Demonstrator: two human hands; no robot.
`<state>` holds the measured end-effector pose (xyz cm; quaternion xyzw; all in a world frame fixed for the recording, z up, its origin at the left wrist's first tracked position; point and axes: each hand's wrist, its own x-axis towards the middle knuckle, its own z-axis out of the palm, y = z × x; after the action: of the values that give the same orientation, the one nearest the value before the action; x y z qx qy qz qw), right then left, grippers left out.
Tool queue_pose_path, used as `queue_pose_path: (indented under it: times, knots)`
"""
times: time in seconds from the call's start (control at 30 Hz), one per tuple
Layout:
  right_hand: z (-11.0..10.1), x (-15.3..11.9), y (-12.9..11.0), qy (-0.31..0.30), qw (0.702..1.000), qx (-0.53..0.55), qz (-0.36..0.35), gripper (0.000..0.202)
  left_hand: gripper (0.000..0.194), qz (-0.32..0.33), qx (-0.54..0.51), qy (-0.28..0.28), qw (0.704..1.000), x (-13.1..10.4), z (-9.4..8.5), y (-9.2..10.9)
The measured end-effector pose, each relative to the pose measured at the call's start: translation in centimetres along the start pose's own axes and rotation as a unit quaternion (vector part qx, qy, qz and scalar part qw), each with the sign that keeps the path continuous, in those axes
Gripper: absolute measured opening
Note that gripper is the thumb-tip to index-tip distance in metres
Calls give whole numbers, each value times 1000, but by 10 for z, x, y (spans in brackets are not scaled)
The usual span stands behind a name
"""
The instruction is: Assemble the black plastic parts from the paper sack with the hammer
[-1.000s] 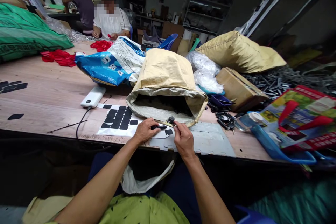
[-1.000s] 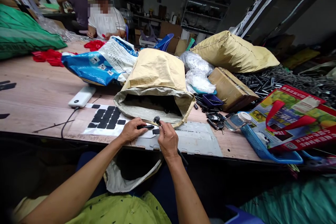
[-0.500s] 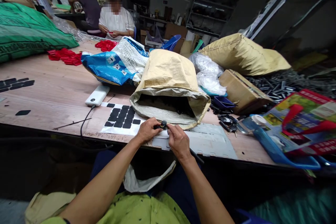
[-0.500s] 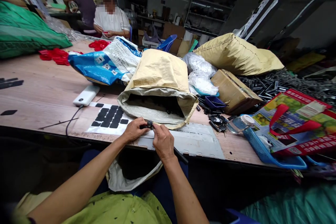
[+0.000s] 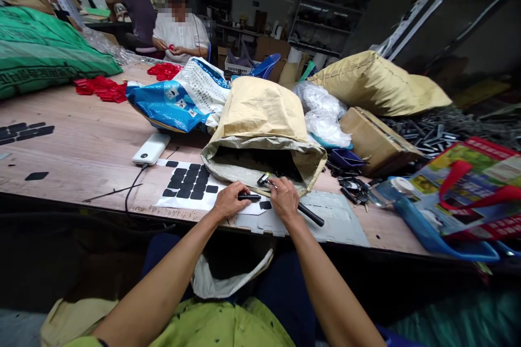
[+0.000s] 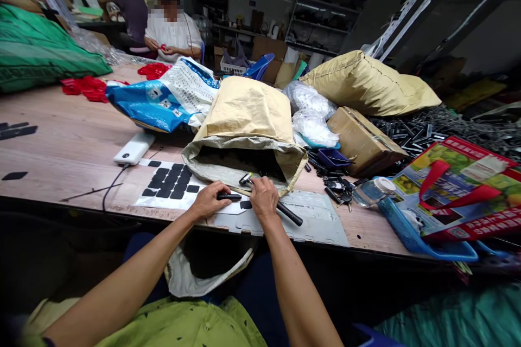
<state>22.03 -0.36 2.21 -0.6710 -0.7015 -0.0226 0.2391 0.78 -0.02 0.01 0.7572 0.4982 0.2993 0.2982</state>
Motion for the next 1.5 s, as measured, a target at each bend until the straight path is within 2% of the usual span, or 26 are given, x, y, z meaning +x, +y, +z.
queue_pose_path:
  times: [0.1, 0.3, 0.7, 0.83, 0.97, 1.1, 1.17, 1.27, 1.4, 1.5]
  knots:
    - [10, 3, 2, -3, 1000, -8, 0, 23, 21, -4, -5, 0, 1000, 0, 0, 0]
    - [19, -4, 2, 30, 999, -26, -2, 23, 21, -5, -15, 1, 1000, 0, 0, -1]
    - [23, -7, 1, 28, 998, -52, -5, 22, 20, 2, -28, 7, 1000, -1, 2, -5]
    - [22, -5, 1, 25, 999, -47, -2, 19, 18, 6, -26, -3, 1000, -2, -1, 2]
    - [23, -5, 3, 32, 999, -43, -2, 17, 15, 35, -46, -30, 998, -25, -10, 25]
    - [24, -5, 3, 37, 998, -43, -3, 17, 16, 33, -83, -153, 984, -75, -15, 43]
    - [24, -6, 2, 38, 998, -43, -4, 17, 16, 8, -59, -207, 976, -101, -10, 37]
    - [24, -6, 2, 39, 998, -48, -1, 17, 18, -77, 17, -222, 972, -124, 10, 11]
    - [24, -6, 2, 36, 998, -54, 1, 16, 12, -231, 123, -207, 943, -125, 44, -26]
    - [24, -6, 2, 30, 998, -54, -3, 16, 12, -279, 111, -223, 927, -118, 61, -38]
